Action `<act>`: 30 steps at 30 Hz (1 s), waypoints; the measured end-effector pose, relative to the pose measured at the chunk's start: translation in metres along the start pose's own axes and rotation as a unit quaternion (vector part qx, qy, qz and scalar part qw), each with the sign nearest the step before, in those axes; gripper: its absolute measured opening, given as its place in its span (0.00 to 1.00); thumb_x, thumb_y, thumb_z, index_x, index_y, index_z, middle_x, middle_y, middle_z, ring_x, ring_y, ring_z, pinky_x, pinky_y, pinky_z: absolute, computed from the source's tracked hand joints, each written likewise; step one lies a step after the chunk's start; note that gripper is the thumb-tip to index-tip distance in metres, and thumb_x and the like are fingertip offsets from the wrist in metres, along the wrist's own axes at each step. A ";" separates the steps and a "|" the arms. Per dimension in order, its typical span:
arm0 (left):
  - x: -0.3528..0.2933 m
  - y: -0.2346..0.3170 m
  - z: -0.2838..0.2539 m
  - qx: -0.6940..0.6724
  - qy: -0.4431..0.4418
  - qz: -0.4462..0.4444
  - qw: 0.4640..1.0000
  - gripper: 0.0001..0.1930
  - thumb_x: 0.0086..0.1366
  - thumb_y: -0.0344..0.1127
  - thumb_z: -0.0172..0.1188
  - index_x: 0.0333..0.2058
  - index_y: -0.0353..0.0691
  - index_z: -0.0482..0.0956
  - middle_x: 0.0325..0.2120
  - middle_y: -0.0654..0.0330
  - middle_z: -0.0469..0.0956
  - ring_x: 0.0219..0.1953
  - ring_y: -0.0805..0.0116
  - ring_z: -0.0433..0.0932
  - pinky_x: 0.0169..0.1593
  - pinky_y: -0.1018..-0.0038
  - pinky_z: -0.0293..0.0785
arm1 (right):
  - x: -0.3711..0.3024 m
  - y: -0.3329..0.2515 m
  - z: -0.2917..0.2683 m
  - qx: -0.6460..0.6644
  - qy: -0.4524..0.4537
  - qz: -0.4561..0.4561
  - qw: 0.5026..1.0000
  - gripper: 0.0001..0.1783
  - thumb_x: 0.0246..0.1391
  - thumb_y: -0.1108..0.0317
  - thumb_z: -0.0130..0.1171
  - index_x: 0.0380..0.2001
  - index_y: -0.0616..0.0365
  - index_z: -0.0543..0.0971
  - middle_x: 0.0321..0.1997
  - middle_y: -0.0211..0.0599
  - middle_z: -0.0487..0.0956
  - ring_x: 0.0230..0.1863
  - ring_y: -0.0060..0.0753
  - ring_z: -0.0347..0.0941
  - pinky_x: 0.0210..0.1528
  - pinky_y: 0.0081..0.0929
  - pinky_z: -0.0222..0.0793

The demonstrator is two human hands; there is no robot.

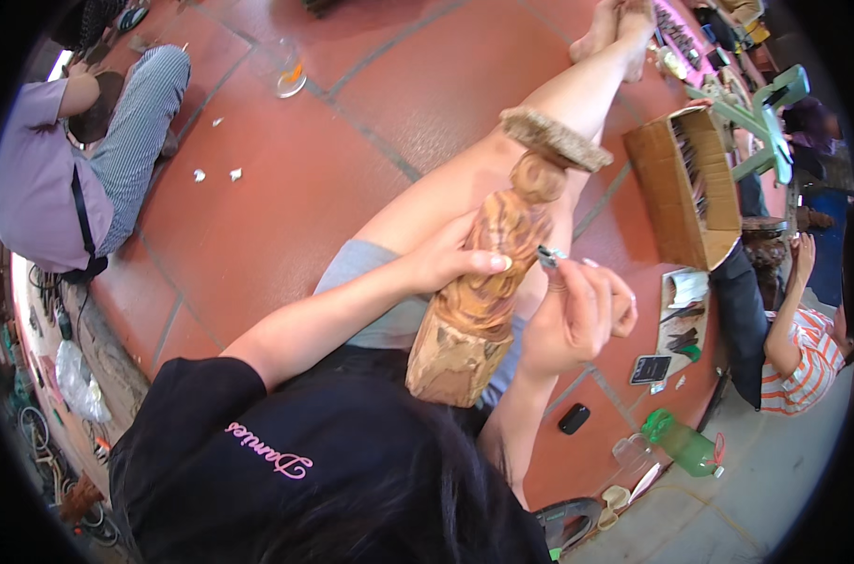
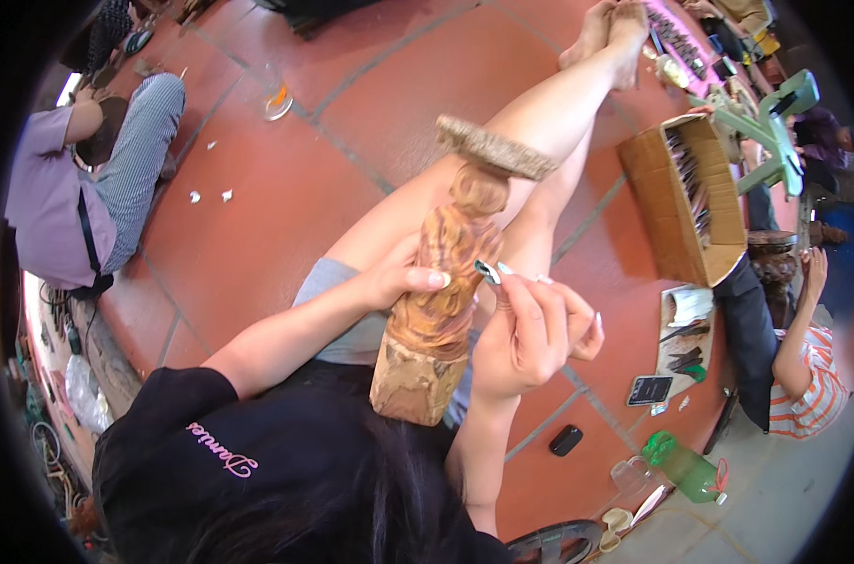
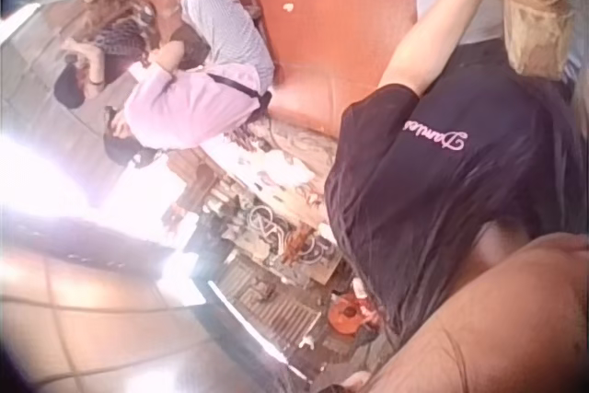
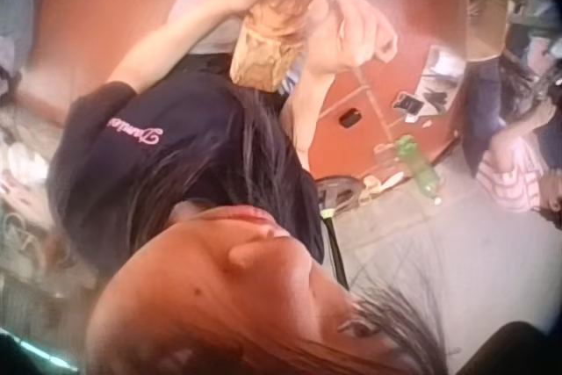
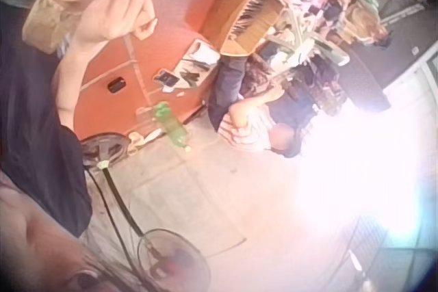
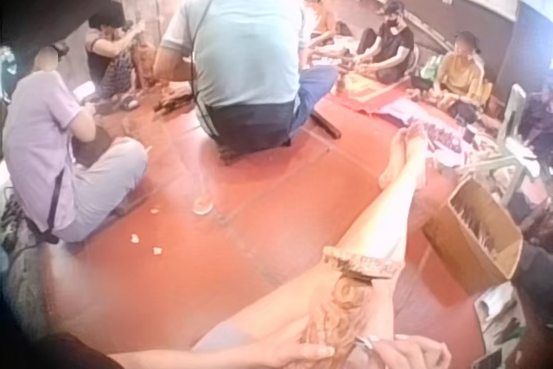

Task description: The person carves a wooden figurine using a small carving knife and a metal file. They hold the wood in their left hand and use the tools in their right hand to shape and smooth the surface while sitting on the floor.

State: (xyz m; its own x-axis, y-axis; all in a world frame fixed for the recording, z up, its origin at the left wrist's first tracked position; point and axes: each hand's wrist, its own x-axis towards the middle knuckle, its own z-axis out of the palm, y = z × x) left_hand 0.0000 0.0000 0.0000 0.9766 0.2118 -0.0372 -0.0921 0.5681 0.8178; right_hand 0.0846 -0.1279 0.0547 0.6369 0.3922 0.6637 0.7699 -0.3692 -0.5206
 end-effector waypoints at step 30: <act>0.000 0.005 0.006 0.034 0.011 0.034 0.999 0.31 0.58 0.40 0.59 0.56 0.30 0.58 0.47 0.58 0.68 0.50 0.72 0.66 0.55 0.73 0.62 | 0.002 0.007 -0.010 -0.075 0.003 -0.026 0.997 0.07 0.34 0.74 0.68 0.22 0.52 0.82 0.24 0.22 0.77 0.38 0.27 0.71 0.55 0.30 0.48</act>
State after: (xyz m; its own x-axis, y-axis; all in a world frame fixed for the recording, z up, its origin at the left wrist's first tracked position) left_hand 0.0004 -0.0024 0.0076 0.9638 0.2666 0.0080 -0.1446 0.4972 0.8555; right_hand 0.0914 -0.1379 0.0575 0.5956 0.4090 0.6914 0.7868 -0.4706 -0.3994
